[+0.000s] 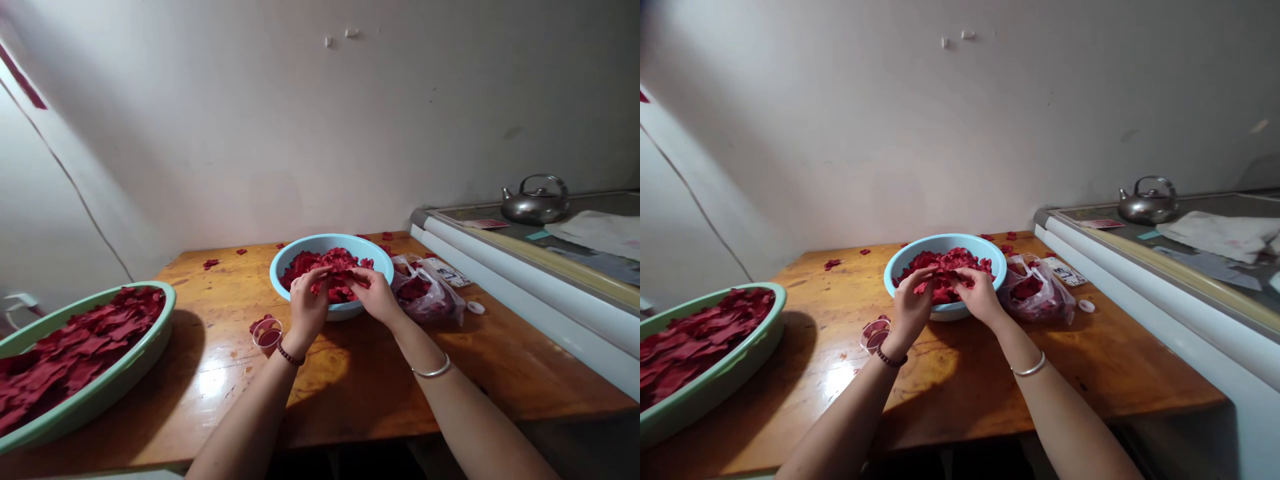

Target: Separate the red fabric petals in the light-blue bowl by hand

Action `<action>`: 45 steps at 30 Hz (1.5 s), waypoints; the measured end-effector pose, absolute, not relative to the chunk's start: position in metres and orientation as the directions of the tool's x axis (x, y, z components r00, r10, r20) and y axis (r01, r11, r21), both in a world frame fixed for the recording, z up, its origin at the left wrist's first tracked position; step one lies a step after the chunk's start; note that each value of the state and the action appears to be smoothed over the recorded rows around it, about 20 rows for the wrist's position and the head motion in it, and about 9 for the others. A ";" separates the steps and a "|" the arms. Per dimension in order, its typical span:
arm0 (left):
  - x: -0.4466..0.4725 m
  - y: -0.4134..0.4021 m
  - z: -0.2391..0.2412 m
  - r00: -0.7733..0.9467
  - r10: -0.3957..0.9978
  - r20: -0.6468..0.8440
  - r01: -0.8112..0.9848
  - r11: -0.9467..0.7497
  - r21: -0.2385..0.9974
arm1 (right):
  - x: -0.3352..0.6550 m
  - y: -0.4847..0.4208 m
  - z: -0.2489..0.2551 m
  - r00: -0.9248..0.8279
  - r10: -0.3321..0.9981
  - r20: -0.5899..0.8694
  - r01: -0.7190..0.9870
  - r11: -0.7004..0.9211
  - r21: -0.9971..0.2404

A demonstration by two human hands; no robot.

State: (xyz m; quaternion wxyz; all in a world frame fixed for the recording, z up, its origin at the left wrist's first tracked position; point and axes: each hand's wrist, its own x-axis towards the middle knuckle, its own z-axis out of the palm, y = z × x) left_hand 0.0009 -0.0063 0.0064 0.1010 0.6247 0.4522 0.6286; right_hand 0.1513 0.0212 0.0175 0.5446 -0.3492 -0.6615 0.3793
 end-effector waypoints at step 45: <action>0.001 -0.002 0.010 -0.364 0.780 0.508 0.261 -0.438 0.860 | 0.161 0.035 0.009 0.022 0.888 0.460 0.036 0.459 -0.888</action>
